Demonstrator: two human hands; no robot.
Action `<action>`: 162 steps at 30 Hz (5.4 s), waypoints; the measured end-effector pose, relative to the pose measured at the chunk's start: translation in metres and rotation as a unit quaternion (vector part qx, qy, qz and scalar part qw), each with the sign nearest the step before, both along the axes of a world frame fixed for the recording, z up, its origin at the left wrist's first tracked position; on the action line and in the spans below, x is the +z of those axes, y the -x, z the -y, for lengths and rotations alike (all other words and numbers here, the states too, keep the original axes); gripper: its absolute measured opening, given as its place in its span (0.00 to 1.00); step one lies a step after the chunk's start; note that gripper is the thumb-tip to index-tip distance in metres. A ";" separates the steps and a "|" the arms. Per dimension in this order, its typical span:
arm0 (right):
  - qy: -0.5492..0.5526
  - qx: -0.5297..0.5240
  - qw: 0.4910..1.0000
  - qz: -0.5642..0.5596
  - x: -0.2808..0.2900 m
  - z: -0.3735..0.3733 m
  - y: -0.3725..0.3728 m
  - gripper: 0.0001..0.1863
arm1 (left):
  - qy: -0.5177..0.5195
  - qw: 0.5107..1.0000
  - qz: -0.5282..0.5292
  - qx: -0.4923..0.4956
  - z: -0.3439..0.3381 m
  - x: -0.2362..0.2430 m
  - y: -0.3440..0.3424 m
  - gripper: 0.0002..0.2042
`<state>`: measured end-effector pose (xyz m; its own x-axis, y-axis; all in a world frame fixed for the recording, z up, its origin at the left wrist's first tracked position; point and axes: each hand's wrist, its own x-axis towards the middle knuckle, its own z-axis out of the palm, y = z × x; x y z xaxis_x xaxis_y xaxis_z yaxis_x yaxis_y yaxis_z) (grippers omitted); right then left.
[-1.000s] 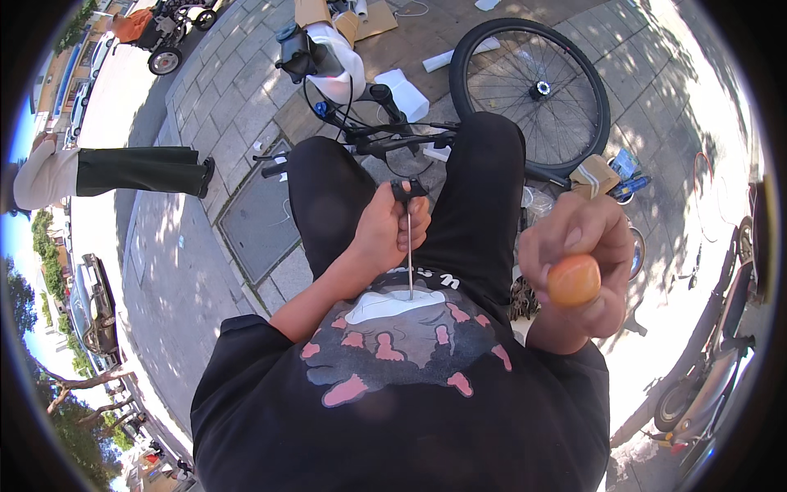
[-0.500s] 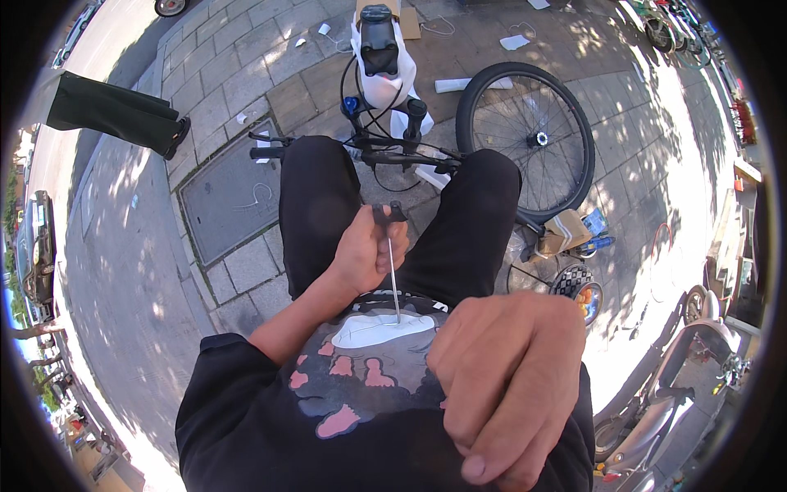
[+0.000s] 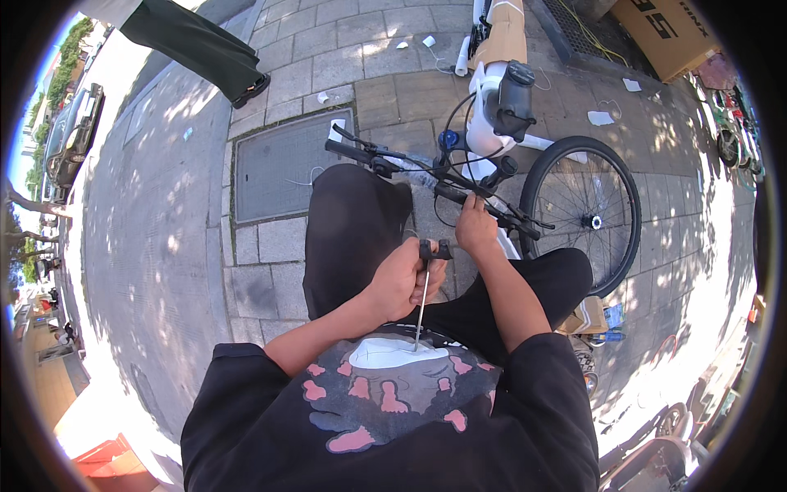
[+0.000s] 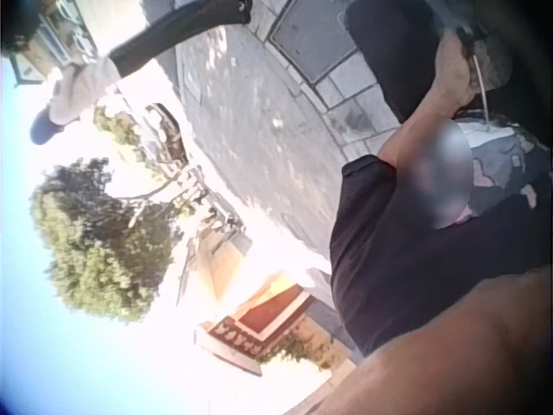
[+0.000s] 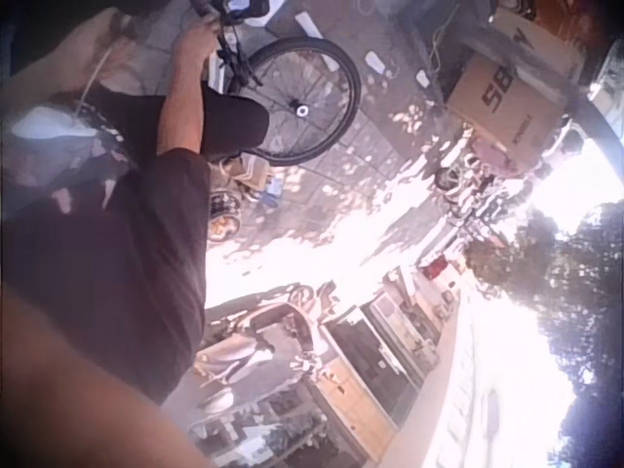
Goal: The person uses an Allen key to tighten bolts on the bicycle handlebars. They adjust the handlebar position and secure the components while sitting on the sidewalk.
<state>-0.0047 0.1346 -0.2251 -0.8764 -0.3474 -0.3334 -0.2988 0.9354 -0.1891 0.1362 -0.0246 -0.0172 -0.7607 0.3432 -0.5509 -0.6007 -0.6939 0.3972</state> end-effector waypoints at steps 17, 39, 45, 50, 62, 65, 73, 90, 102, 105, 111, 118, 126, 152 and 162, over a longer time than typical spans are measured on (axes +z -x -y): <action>0.103 0.156 0.959 -0.211 0.083 -0.045 -0.047 0.15 | 0.040 0.977 -0.197 -0.073 -0.030 0.008 -0.037 0.18; 0.077 0.186 0.944 -0.260 0.383 -0.062 -0.074 0.23 | 0.049 0.957 -0.283 -0.053 -0.047 0.022 -0.075 0.20; 0.076 0.151 0.924 -0.344 0.386 -0.058 -0.037 0.23 | -0.002 0.972 -0.235 -0.021 -0.048 0.011 -0.062 0.21; 0.052 0.193 0.971 -0.127 0.412 -0.050 0.002 0.25 | 0.025 0.980 -0.198 -0.011 -0.050 0.012 -0.047 0.21; 0.041 0.186 0.967 -0.169 0.384 -0.042 0.052 0.30 | 0.037 0.988 -0.149 -0.002 -0.043 0.010 -0.007 0.20; 0.018 0.173 0.979 -0.110 0.388 -0.041 0.059 0.33 | -0.011 0.994 -0.105 -0.012 -0.032 0.022 0.019 0.23; 0.052 0.189 0.978 -0.072 0.392 -0.041 0.076 0.35 | 0.054 0.996 -0.068 0.012 -0.009 0.095 0.100 0.21; 0.177 0.217 0.954 -0.107 0.385 -0.059 0.071 0.29 | 0.083 0.995 -0.041 -0.036 -0.006 0.106 0.134 0.20; 0.192 0.308 0.882 -0.301 0.360 -0.051 0.055 0.26 | 0.053 0.998 -0.036 -0.021 -0.002 0.107 0.136 0.18; 0.200 0.290 0.883 -0.310 0.363 -0.051 0.048 0.28 | 0.054 0.998 -0.020 -0.015 -0.004 0.108 0.136 0.18; 0.287 0.286 0.821 -0.402 0.365 -0.044 0.020 0.28 | 0.004 0.999 -0.037 0.010 -0.005 0.103 0.136 0.15; 0.414 0.247 0.828 -0.287 0.341 -0.014 -0.010 0.20 | 0.047 0.997 -0.060 0.028 -0.012 0.119 0.133 0.12; 0.589 0.029 0.770 -0.245 0.369 -0.036 -0.014 0.09 | 0.075 0.997 -0.015 -0.015 -0.003 0.106 0.137 0.14; 0.151 0.111 0.910 -0.370 0.356 -0.029 0.028 0.22 | 0.029 0.999 -0.029 0.009 0.006 0.096 0.138 0.13; 0.164 0.120 0.901 -0.383 0.352 -0.030 0.032 0.21 | 0.049 0.998 -0.042 0.007 0.005 0.093 0.135 0.13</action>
